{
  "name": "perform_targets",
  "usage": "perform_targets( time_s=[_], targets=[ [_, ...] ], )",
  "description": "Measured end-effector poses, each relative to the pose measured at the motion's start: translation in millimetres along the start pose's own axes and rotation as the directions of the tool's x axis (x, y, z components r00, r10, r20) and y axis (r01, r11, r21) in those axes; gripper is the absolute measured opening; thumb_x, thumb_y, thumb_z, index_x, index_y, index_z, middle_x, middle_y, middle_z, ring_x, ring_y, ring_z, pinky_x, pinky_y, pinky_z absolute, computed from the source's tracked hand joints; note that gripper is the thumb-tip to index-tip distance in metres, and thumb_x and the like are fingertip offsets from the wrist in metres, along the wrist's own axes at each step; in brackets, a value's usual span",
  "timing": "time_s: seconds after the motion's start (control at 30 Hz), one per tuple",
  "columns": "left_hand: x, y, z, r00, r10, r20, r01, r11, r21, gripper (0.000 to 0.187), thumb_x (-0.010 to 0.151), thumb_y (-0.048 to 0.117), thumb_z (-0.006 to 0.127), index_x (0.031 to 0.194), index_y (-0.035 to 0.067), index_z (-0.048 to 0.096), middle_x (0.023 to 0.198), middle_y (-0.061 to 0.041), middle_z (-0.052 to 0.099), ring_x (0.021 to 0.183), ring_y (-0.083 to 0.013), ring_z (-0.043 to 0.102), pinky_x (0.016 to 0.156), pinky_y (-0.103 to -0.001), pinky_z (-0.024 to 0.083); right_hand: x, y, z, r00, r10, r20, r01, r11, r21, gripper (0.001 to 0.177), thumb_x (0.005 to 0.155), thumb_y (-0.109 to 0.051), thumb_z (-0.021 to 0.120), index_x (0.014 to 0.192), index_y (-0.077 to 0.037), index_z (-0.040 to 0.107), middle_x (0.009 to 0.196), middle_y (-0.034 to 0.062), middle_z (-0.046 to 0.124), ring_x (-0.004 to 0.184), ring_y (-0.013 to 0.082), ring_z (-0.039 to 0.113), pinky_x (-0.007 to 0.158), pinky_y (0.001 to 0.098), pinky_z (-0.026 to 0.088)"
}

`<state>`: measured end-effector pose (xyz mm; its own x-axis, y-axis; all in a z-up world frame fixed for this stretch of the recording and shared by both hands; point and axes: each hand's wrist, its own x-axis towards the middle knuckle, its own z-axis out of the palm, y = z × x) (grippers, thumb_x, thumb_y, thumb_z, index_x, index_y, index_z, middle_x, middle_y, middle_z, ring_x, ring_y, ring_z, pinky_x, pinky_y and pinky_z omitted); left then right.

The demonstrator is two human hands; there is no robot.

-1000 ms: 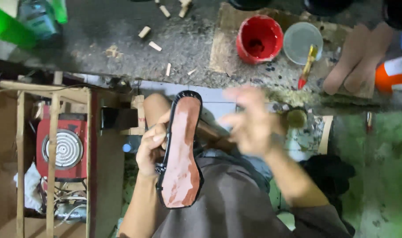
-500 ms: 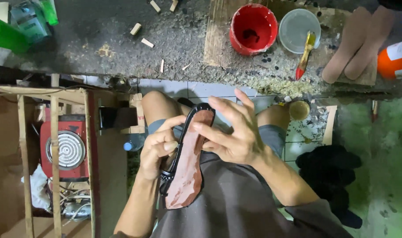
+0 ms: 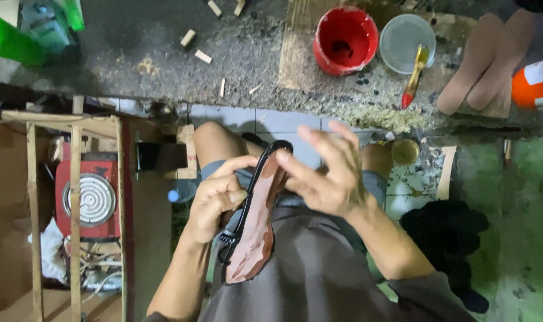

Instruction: Applying adhesive to sandal soles and straps manually in a shoe factory.

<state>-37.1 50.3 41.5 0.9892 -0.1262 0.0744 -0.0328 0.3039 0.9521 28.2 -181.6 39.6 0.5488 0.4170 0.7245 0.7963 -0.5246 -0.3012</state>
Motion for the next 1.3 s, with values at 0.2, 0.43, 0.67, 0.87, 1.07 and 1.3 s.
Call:
perform_targets(
  time_s=[0.2, 0.43, 0.67, 0.87, 1.07, 1.3],
  targets=[
    [-0.1, 6.8, 2.5, 1.0, -0.028, -0.007, 0.028, 0.999, 0.019, 0.028, 0.081, 0.007, 0.054, 0.054, 0.001, 0.051, 0.116, -0.024, 0.065, 0.031, -0.0088, 0.043, 0.032, -0.024, 0.027, 13.8, -9.6, -5.6, 0.999, -0.052, 0.0, 0.052, 0.998, 0.026, 0.037, 0.101, -0.049, 0.051, 0.122, -0.028, 0.073, 0.135, 0.0169, 0.058, 0.117, 0.0288, 0.06, 0.107, 0.059, 0.038],
    [6.6, 0.6, 0.4, 1.0, -0.013, 0.011, 0.013, 1.0, 0.016, 0.027, 0.081, 0.006, 0.055, 0.055, 0.001, 0.052, 0.116, -0.023, 0.065, 0.033, -0.0093, 0.046, 0.034, -0.023, 0.028, 10.9, 0.0, 4.5, 0.996, -0.087, -0.005, 0.087, 0.996, 0.007, 0.038, 0.101, -0.047, 0.053, 0.126, -0.025, 0.072, 0.135, 0.0194, 0.06, 0.112, 0.0301, 0.062, 0.104, 0.0613, 0.04],
    [7.9, 3.4, 3.6, 1.0, -0.003, 0.031, 0.001, 0.999, 0.043, 0.024, 0.081, 0.005, 0.056, 0.057, 0.0, 0.056, 0.117, -0.023, 0.066, 0.041, -0.0105, 0.052, 0.038, -0.022, 0.034, 9.7, -2.9, 3.9, 0.996, -0.085, 0.006, 0.085, 0.996, 0.032, 0.04, 0.101, -0.05, 0.051, 0.129, -0.027, 0.069, 0.135, 0.0193, 0.057, 0.117, 0.03, 0.059, 0.109, 0.0613, 0.035],
    [2.2, -5.5, 0.9, 0.998, -0.006, 0.063, 0.001, 0.996, 0.088, 0.021, 0.081, 0.009, 0.055, 0.062, 0.002, 0.061, 0.12, -0.023, 0.067, 0.079, -0.0177, 0.064, 0.06, -0.025, 0.046, 7.9, 0.9, 2.6, 0.991, -0.132, 0.025, 0.133, 0.991, -0.029, 0.041, 0.102, -0.048, 0.054, 0.127, -0.021, 0.072, 0.133, 0.0218, 0.06, 0.112, 0.0346, 0.062, 0.105, 0.063, 0.038],
    [5.8, -6.6, -0.2, 0.996, -0.037, 0.078, 0.031, 0.997, 0.066, 0.023, 0.083, 0.008, 0.056, 0.06, 0.003, 0.059, 0.122, -0.024, 0.066, 0.081, -0.0185, 0.062, 0.063, -0.027, 0.049, -6.1, 11.9, 14.0, 0.992, -0.129, 0.016, 0.129, 0.992, -0.011, 0.041, 0.103, -0.05, 0.049, 0.129, -0.027, 0.07, 0.134, 0.0199, 0.059, 0.11, 0.0298, 0.06, 0.105, 0.0611, 0.037],
    [11.1, 2.4, 0.0, 0.997, -0.043, 0.066, 0.037, 0.995, 0.093, 0.025, 0.083, 0.009, 0.057, 0.059, 0.003, 0.059, 0.123, -0.024, 0.066, 0.082, -0.018, 0.062, 0.067, -0.028, 0.049, -0.1, 9.5, 12.6, 0.991, -0.112, 0.074, 0.113, 0.993, -0.02, 0.043, 0.102, -0.05, 0.053, 0.131, -0.022, 0.07, 0.136, 0.0279, 0.055, 0.111, 0.0402, 0.059, 0.101, 0.0658, 0.04]
  ],
)
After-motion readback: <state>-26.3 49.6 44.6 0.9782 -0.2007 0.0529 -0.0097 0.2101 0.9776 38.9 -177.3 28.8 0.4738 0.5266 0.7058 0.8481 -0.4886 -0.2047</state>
